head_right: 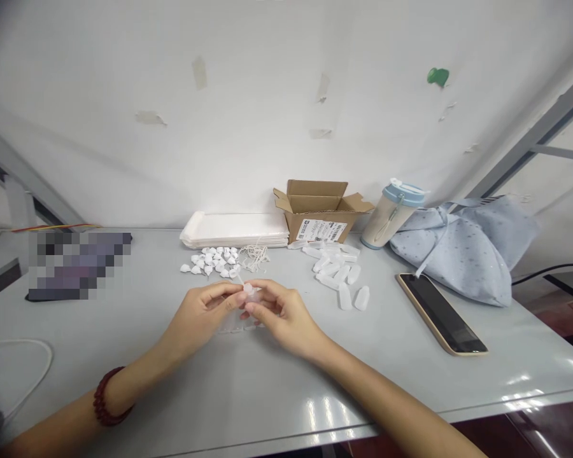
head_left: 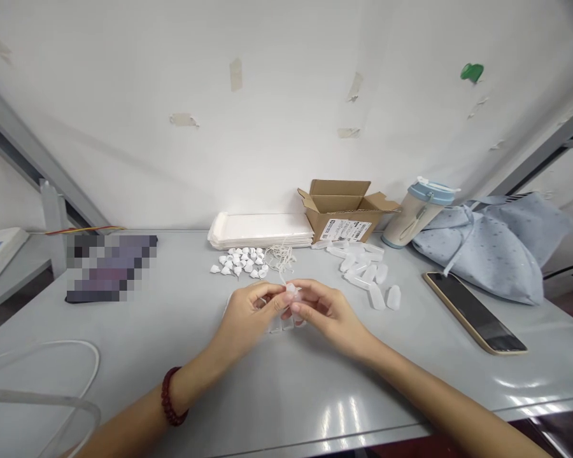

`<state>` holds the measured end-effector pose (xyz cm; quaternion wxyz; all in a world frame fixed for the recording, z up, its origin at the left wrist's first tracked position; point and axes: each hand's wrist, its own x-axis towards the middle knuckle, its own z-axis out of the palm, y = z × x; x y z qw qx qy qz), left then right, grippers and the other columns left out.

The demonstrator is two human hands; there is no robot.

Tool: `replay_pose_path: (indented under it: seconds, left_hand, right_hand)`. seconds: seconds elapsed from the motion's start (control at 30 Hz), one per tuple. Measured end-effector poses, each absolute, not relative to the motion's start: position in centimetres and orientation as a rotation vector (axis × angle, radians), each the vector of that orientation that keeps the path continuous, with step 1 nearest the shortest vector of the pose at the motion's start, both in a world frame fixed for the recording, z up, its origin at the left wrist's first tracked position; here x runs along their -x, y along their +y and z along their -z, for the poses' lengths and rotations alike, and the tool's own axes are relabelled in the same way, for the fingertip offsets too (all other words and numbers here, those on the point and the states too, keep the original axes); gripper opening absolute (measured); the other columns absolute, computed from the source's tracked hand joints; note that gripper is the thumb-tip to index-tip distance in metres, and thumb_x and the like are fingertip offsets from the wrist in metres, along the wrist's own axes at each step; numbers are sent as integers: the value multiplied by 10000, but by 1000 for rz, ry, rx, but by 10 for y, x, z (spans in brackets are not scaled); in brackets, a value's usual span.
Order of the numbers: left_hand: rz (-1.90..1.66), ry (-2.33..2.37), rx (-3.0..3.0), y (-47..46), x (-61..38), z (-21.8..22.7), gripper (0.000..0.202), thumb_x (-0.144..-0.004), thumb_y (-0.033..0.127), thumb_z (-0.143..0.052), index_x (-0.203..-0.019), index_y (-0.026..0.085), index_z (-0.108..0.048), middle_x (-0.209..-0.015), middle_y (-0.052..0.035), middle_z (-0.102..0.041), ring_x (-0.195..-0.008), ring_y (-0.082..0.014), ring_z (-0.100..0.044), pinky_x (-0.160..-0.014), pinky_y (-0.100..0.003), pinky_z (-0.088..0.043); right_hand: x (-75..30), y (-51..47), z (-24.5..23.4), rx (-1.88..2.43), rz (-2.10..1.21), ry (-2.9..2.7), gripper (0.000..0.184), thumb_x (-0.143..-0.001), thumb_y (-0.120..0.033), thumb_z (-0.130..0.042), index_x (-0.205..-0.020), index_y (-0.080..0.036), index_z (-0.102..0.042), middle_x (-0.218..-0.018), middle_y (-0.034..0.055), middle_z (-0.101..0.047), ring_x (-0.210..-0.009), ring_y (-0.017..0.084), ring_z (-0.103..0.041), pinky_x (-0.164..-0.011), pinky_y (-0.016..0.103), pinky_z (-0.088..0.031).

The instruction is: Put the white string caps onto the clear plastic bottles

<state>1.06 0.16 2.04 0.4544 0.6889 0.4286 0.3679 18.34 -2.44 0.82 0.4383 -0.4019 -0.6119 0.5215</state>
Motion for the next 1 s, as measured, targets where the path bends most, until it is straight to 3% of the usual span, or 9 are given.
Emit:
replay_pose_path:
  seconds: [0.17, 0.3, 0.4, 0.7, 0.87, 1.0]
  left_hand:
    - [-1216, 1202, -2060, -1, -10, -15, 186, -850, 343, -561, -936, 203, -648, -837, -44, -632, -773, -191, -572, -652, -290, -477]
    - [-1397, 984, -2449, -3, -11, -12, 246, -833, 233, -593, -1074, 196, -565, -1058, -98, -608, -1004, -242, -557, -867, -379, -469]
    - [-1349, 869, -2618, -2, -12, -8, 367, -817, 213, -638, -1162, 191, -517, -1155, -110, -601, -1106, -264, -523, -944, -419, -421]
    - [-1383, 838, -2673, -3, -14, -3, 358, -795, 146, -673, -1128, 172, -543, -1131, -93, -641, -1106, -266, -535, -919, -417, -419]
    - [-1346, 829, -2678, -5, -17, -3, 353, -782, 119, -673, -1105, 179, -546, -1124, -82, -651, -1110, -261, -540, -929, -419, -400]
    - [-1232, 867, -2636, -5, -24, 1, 364, -775, 183, -700, -1102, 186, -539, -1136, -81, -649, -1136, -276, -530, -934, -439, -384]
  right_hand:
    - [-184, -22, -16, 881, -1526, -1340, 297, -841, -379, -629, -1069, -192, -587, -835, 40, -694, -776, 153, -661, -701, 287, -502]
    - [-186, -21, -19, 893, -1575, -1254, 303, -826, -375, -648, -1049, -175, -602, -868, 61, -710, -765, 157, -664, -713, 298, -510]
    - [-187, -21, -20, 894, -1588, -1235, 318, -819, -374, -654, -1057, -168, -604, -888, 79, -719, -831, 195, -679, -744, 328, -513]
    - [-186, -19, -23, 946, -1555, -1260, 272, -788, -384, -669, -946, -164, -641, -788, 45, -693, -756, 183, -662, -721, 319, -503]
    - [-198, -13, -30, 1124, -1383, -1592, 249, -835, -390, -598, -849, -148, -651, -695, -2, -589, -627, 113, -519, -582, 242, -404]
    - [-216, -8, -36, 1322, -1213, -1943, 268, -877, -385, -538, -786, -150, -630, -645, -24, -529, -601, 100, -457, -562, 239, -344]
